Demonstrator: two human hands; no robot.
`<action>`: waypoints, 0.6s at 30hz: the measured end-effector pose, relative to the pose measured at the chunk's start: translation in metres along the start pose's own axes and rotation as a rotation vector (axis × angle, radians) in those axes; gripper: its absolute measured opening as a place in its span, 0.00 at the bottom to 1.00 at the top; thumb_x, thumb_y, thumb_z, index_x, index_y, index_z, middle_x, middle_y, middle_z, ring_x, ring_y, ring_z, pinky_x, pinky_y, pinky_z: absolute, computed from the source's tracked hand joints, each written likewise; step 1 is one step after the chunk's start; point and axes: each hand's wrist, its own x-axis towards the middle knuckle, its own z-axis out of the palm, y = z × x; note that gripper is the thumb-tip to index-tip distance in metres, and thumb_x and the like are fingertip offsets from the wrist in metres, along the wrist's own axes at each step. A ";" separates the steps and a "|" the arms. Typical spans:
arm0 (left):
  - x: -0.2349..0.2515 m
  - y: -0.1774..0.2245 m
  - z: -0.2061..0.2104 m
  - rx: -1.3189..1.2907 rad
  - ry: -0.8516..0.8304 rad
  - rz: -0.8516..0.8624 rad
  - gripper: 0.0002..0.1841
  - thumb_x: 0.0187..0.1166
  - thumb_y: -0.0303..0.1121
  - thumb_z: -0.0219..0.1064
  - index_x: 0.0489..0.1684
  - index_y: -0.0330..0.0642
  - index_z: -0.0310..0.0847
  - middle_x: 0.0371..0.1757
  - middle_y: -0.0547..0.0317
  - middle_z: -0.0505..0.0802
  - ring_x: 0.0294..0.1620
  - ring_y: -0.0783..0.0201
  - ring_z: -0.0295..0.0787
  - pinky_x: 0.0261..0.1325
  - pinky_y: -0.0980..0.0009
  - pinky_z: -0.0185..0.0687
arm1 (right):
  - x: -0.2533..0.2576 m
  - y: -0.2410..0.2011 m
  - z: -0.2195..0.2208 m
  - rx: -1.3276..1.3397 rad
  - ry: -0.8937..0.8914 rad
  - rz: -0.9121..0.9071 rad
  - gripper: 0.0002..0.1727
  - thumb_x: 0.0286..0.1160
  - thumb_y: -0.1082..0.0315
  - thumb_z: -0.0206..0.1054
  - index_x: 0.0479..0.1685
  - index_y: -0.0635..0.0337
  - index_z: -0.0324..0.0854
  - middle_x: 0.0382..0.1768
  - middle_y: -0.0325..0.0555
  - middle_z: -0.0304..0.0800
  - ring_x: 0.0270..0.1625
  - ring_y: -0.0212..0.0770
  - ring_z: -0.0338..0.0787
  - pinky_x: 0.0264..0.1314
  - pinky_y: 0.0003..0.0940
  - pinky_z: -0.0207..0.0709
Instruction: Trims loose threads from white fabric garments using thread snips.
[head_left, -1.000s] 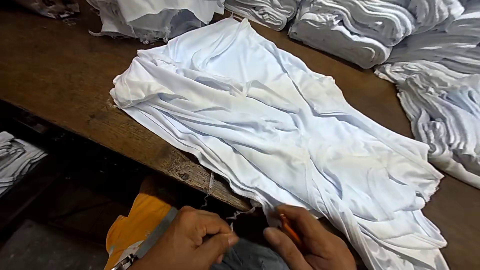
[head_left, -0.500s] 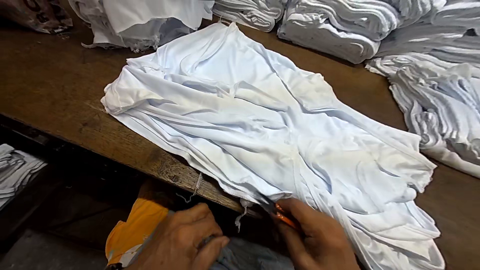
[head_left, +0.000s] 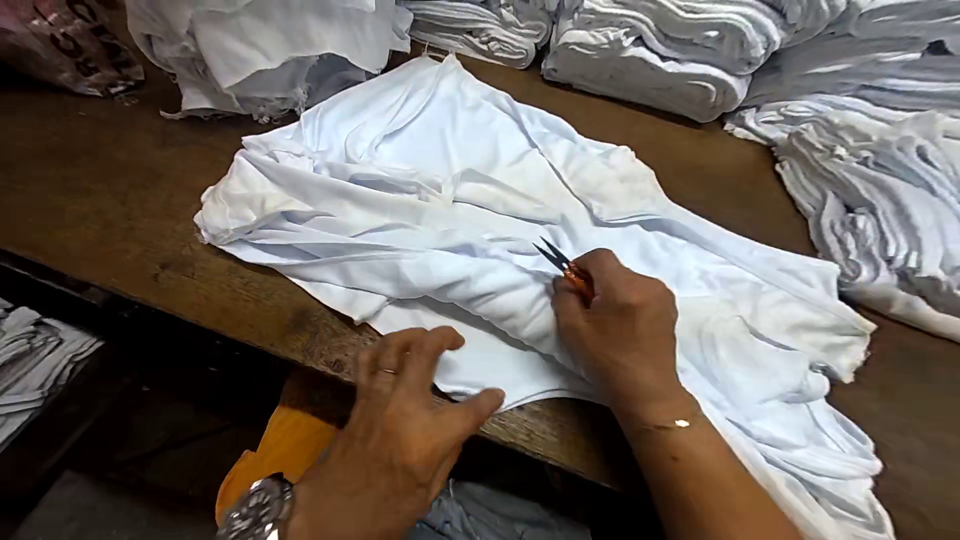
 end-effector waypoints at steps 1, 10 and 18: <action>0.001 0.001 0.005 -0.025 -0.017 0.021 0.10 0.78 0.39 0.70 0.50 0.68 0.95 0.66 0.54 0.82 0.69 0.52 0.72 0.65 0.50 0.65 | -0.003 -0.001 0.000 -0.004 0.020 -0.024 0.09 0.78 0.66 0.64 0.43 0.65 0.82 0.25 0.54 0.85 0.25 0.57 0.86 0.21 0.55 0.73; -0.044 0.005 0.009 -0.343 0.096 0.086 0.09 0.80 0.32 0.72 0.53 0.50 0.93 0.43 0.60 0.92 0.45 0.64 0.88 0.45 0.68 0.85 | -0.100 -0.030 -0.056 0.648 -0.322 0.052 0.18 0.90 0.53 0.59 0.47 0.56 0.87 0.26 0.35 0.85 0.26 0.29 0.82 0.25 0.29 0.78; -0.072 0.009 0.007 -0.535 0.094 0.049 0.10 0.77 0.26 0.73 0.53 0.43 0.90 0.49 0.54 0.93 0.49 0.61 0.91 0.51 0.67 0.90 | -0.164 -0.046 -0.051 1.352 -0.757 0.585 0.26 0.96 0.62 0.44 0.46 0.67 0.89 0.16 0.35 0.69 0.15 0.29 0.62 0.16 0.26 0.55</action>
